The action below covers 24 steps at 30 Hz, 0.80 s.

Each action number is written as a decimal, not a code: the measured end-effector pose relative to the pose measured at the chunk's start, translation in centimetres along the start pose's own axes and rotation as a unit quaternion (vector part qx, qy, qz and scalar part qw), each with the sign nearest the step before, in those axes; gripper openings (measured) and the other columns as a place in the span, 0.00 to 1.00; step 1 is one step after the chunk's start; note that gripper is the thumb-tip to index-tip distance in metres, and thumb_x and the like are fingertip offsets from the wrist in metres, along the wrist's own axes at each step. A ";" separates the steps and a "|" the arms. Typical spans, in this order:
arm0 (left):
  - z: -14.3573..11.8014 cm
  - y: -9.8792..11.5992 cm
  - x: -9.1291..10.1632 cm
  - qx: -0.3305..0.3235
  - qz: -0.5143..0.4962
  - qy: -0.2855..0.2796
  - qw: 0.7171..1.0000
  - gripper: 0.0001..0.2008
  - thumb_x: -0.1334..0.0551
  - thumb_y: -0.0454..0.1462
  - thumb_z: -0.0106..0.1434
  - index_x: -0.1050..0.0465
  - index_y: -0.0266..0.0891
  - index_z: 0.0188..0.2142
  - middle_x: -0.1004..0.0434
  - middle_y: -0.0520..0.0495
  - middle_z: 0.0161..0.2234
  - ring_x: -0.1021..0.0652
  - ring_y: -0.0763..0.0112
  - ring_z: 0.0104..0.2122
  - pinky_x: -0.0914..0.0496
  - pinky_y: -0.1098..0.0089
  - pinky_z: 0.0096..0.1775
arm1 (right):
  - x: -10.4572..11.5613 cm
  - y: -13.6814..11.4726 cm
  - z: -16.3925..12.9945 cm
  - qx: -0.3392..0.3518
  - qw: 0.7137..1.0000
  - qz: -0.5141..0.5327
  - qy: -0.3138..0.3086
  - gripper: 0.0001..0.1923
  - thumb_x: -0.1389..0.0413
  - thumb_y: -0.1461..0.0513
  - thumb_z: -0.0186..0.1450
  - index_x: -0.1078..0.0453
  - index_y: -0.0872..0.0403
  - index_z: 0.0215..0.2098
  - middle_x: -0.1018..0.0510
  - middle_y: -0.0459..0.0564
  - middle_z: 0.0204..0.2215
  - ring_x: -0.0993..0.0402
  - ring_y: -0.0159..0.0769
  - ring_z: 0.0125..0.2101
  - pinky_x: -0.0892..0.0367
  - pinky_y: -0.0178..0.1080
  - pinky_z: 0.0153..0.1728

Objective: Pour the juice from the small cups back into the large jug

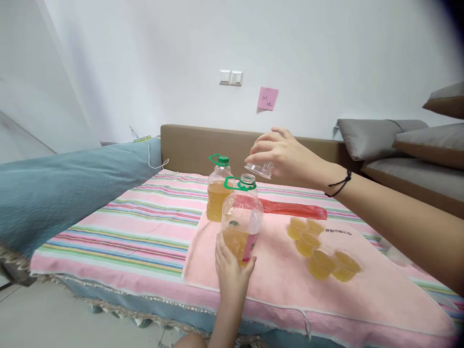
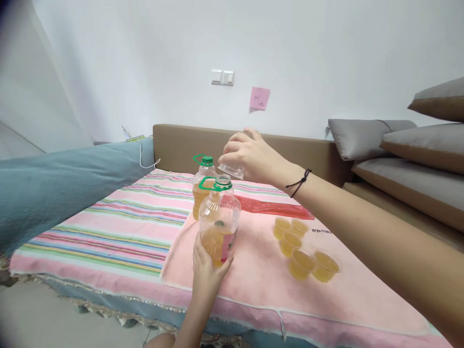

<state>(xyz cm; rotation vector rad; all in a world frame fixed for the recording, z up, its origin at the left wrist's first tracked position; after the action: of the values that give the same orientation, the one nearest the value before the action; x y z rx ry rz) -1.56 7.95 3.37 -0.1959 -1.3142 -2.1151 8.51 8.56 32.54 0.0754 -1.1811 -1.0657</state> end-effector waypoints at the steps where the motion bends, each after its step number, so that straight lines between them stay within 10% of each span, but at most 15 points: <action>1: 0.0 0.0 0.0 0.000 -0.001 0.001 1.000 0.49 0.32 0.45 0.53 0.56 0.28 0.65 0.44 0.26 0.64 0.40 0.44 0.64 0.40 0.49 0.62 | 0.1 0.0 0.1 0.001 1.000 0.003 0.008 0.20 0.48 0.70 0.62 0.25 0.46 0.47 0.20 0.49 0.45 0.33 0.45 0.50 0.49 0.55 0.55; 10: 0.2 0.5 0.4 -0.005 -0.011 0.004 1.000 0.49 0.32 0.45 0.53 0.56 0.29 0.66 0.44 0.26 0.63 0.40 0.45 0.64 0.39 0.49 0.61 | -0.8 0.2 -1.3 0.002 1.000 0.012 0.020 0.19 0.48 0.69 0.64 0.26 0.45 0.48 0.20 0.47 0.44 0.33 0.44 0.51 0.51 0.55 0.57; 16: 0.4 0.2 0.2 -0.007 -0.017 -0.004 1.000 0.50 0.33 0.45 0.53 0.60 0.32 0.67 0.44 0.26 0.64 0.39 0.43 0.64 0.39 0.46 0.60 | -0.7 4.3 -8.3 -0.149 0.984 0.095 0.009 0.21 0.42 0.65 0.58 0.29 0.49 0.50 0.20 0.51 0.46 0.29 0.48 0.48 0.42 0.54 0.54; 19: 0.8 0.2 0.0 -0.017 -0.016 -0.006 1.000 0.52 0.32 0.47 0.53 0.60 0.31 0.67 0.45 0.25 0.64 0.39 0.42 0.64 0.39 0.46 0.61 | -1.3 7.5 -15.4 -0.315 0.935 0.158 0.034 0.24 0.37 0.59 0.53 0.32 0.50 0.48 0.21 0.52 0.44 0.25 0.48 0.43 0.33 0.48 0.44; 24: 1.7 0.9 -0.1 -0.034 0.004 0.010 0.999 0.54 0.34 0.54 0.51 0.55 0.24 0.65 0.44 0.21 0.62 0.38 0.38 0.62 0.39 0.45 0.60 | -4.1 9.1 -31.5 -0.540 0.774 0.280 0.177 0.28 0.33 0.52 0.50 0.30 0.50 0.47 0.22 0.54 0.49 0.27 0.49 0.50 0.34 0.50 0.50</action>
<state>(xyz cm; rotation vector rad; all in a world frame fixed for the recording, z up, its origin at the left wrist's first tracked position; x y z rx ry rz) -1.32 9.21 4.84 -0.2068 -1.2301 -2.1515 38.68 1.89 20.97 -0.8951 -0.0823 -0.9786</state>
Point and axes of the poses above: each hand's wrist, its own z-axis towards the middle knuckle, its own x-axis out of the back of the hand, y = z × x, the point moved 9 cm from there along z, towards the middle knuckle
